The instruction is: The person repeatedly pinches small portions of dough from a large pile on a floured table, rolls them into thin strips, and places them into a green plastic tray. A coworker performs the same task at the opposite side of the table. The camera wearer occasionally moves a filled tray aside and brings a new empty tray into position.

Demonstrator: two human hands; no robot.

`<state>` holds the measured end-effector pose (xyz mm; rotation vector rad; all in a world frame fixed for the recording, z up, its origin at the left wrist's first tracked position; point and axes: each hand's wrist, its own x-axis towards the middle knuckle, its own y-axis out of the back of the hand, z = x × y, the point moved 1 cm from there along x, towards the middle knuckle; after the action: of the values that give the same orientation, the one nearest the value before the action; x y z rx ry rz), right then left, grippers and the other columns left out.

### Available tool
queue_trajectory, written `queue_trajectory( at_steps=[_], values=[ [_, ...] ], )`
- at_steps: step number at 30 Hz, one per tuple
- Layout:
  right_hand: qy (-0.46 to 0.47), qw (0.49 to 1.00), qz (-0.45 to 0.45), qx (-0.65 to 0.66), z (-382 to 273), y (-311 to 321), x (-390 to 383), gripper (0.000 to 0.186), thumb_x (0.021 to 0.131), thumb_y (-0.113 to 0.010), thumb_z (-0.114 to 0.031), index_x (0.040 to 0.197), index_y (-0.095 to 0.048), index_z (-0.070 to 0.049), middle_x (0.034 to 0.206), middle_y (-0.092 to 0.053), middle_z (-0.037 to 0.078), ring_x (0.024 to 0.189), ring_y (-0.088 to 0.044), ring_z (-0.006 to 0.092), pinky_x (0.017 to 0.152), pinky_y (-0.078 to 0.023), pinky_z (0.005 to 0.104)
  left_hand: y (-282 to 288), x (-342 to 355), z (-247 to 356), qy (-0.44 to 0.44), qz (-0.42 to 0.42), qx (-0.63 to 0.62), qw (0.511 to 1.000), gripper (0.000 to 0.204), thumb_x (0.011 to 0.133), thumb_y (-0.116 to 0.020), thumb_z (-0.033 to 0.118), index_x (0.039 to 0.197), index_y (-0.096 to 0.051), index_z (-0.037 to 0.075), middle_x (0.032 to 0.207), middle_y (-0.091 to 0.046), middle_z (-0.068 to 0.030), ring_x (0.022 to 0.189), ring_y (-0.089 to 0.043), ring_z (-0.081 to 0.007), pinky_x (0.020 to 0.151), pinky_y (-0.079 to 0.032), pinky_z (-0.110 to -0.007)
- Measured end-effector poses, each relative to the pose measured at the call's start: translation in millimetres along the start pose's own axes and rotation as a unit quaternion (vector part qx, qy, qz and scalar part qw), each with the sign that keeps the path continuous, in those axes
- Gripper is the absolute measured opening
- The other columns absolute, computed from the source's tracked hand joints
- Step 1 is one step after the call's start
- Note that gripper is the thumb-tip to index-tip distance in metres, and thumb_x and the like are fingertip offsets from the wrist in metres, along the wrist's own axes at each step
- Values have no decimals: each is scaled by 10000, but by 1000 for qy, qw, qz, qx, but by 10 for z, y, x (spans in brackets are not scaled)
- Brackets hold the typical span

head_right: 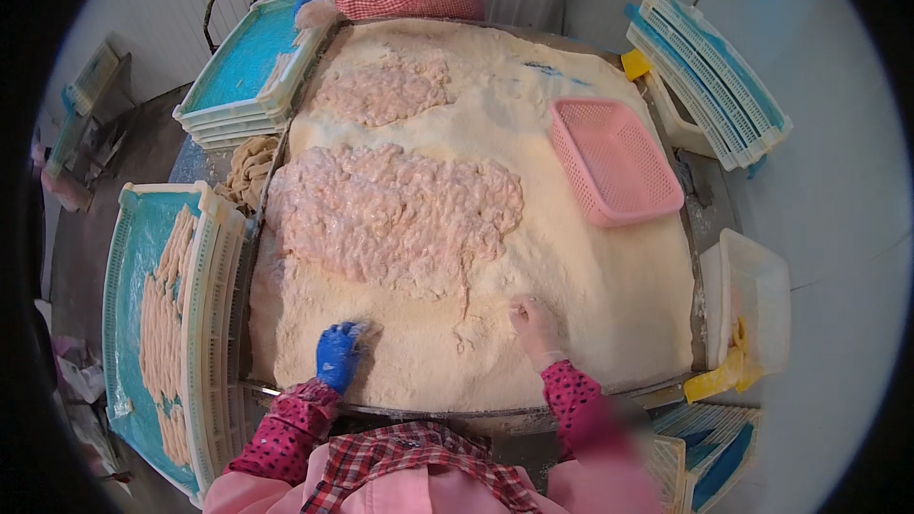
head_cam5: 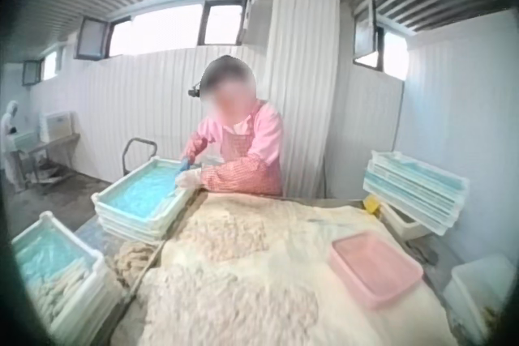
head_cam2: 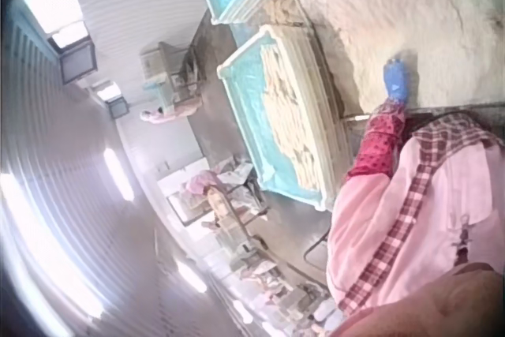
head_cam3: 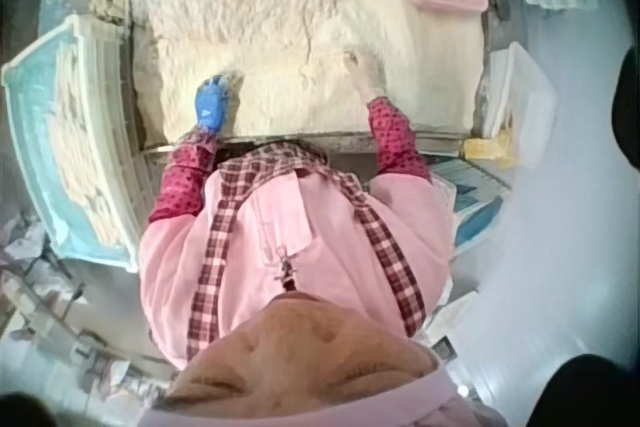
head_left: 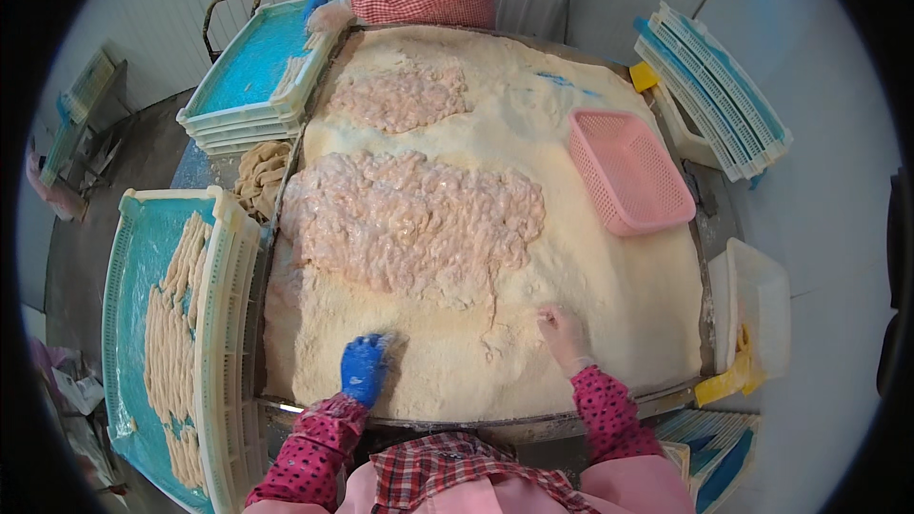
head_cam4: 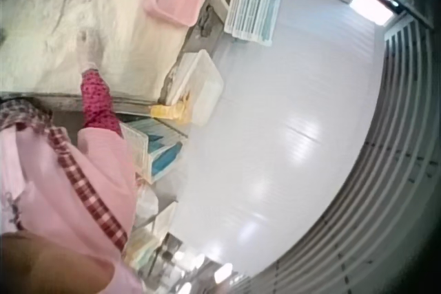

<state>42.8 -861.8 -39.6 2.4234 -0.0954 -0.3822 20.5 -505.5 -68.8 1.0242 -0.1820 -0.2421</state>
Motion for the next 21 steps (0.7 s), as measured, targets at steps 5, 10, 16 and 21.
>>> queue_trajectory(
  at_steps=[5, 10, 16, 21],
  values=[
    [223, 938, 193, -184, -605, -853, -13, 310, 804, -540, -74, 1107, -544, -10, 971, -609, 161, 895, -600, 232, 806, -461, 322, -429, 193, 295, -6, -20, -115, 993, 283, 825, -536, 167, 1098, -606, 136, 988, -608, -120, 902, -574, -308, 786, -462, -397],
    [51, 963, 80, 253, -440, -590, 156, 349, 839, -463, -60, 1179, -512, -1, 1082, -568, 198, 994, -558, 279, 882, -423, 384, -166, 170, 25, 121, 98, -395, 906, 173, 890, -568, 134, 1018, -596, 21, 967, -620, -66, 873, -561, -131, 801, -450, -259],
    [355, 898, -48, -256, -731, -478, -86, 357, 827, -482, -84, 1179, -534, -52, 1140, -576, 133, 998, -558, 280, 882, -423, 403, 121, -76, -283, 187, 121, -623, 750, 232, 921, -502, 100, 1147, -509, 46, 976, -609, -59, 906, -578, -141, 816, -466, -271],
    [363, 876, -152, -279, -779, -749, -357, 387, 804, -508, -94, 1188, -537, -51, 1182, -565, 103, 1054, -544, 266, 918, -415, 380, 101, -270, -197, 218, 128, -692, 677, 248, 915, -508, 118, 1149, -502, 39, 1024, -600, -58, 902, -581, -131, 775, -477, -262]
  ],
)
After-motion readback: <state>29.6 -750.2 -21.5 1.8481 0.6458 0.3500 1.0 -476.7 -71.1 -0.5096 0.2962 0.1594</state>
